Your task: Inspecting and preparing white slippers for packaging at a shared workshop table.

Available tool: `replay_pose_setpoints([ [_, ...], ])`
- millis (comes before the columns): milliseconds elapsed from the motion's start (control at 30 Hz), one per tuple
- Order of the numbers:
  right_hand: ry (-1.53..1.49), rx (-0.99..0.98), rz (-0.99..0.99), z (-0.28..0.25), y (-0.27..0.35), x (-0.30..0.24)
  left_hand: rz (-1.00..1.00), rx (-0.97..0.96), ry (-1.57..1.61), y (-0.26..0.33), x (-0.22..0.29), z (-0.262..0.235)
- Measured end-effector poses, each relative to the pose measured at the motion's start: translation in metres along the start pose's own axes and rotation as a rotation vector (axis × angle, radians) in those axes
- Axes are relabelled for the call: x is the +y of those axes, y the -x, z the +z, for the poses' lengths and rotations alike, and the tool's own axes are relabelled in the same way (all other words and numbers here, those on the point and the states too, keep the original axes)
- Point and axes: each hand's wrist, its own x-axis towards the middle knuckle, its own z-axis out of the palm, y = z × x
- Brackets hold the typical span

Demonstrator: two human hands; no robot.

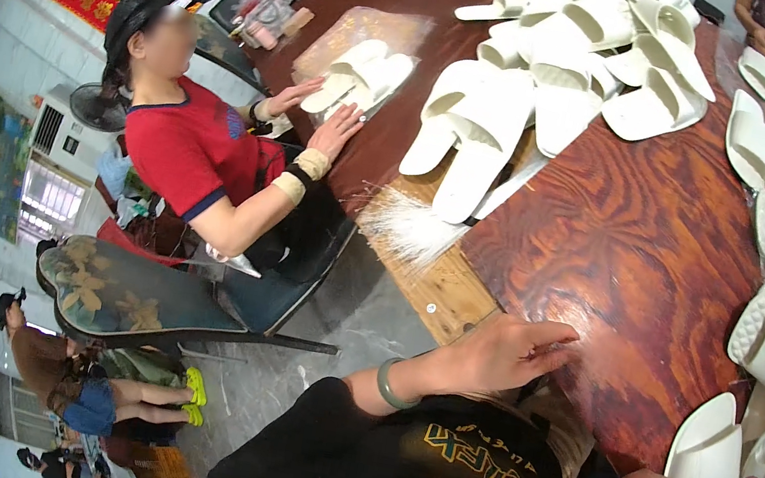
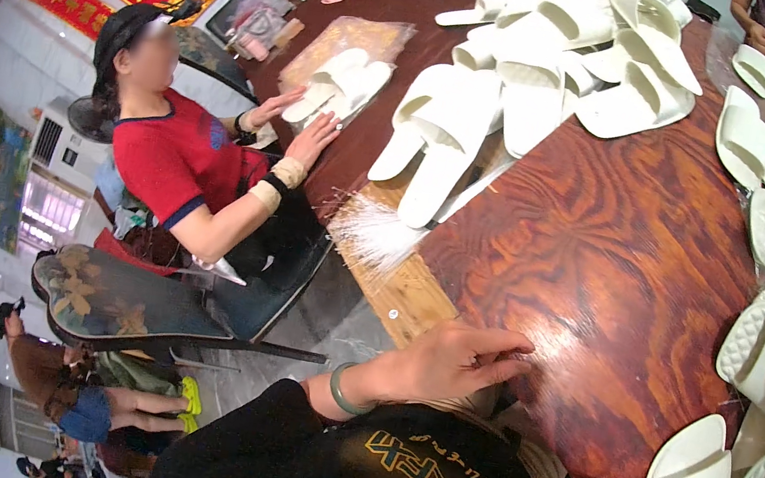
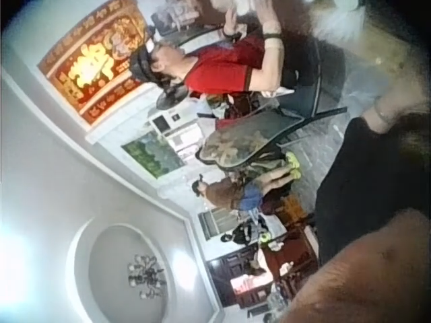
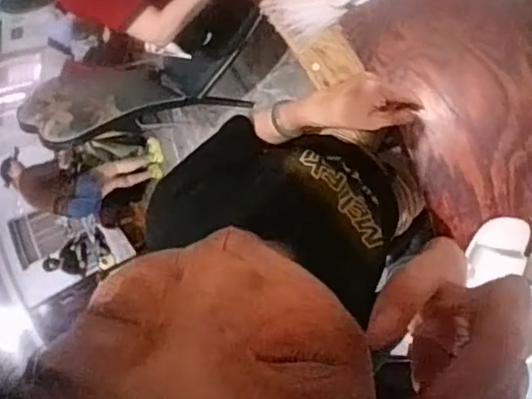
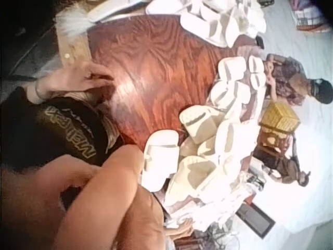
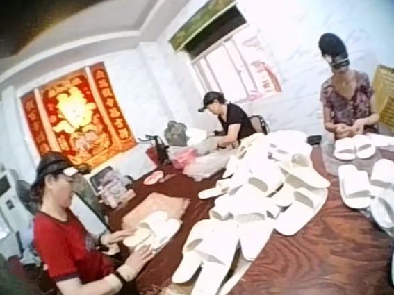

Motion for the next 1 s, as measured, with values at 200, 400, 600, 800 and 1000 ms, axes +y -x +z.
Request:
replay_pose_setpoints([
  [200, -0.032, -0.021, 0.004, 0.000, 0.001, -0.007, 0.028, 0.002, -0.069, -0.001, 0.006, 0.001],
  [400, -0.043, -0.051, -0.002, 0.006, -0.003, -0.016, 0.079, 0.010, 0.032, 0.000, 0.015, 0.008],
  [600, 0.144, 0.066, 0.126, 0.003, -0.015, -0.006, 0.124, -0.095, 0.047, 0.004, 0.028, -0.001],
  [800, 0.532, 0.164, 0.584, 0.012, -0.028, 0.043, 0.090, -0.349, 0.556, 0.026, 0.045, -0.038],
  [1000, 0.281, -0.072, 0.984, 0.044, -0.023, 0.081, 0.297, 0.044, 0.579, 0.054, 0.046, -0.069],
])
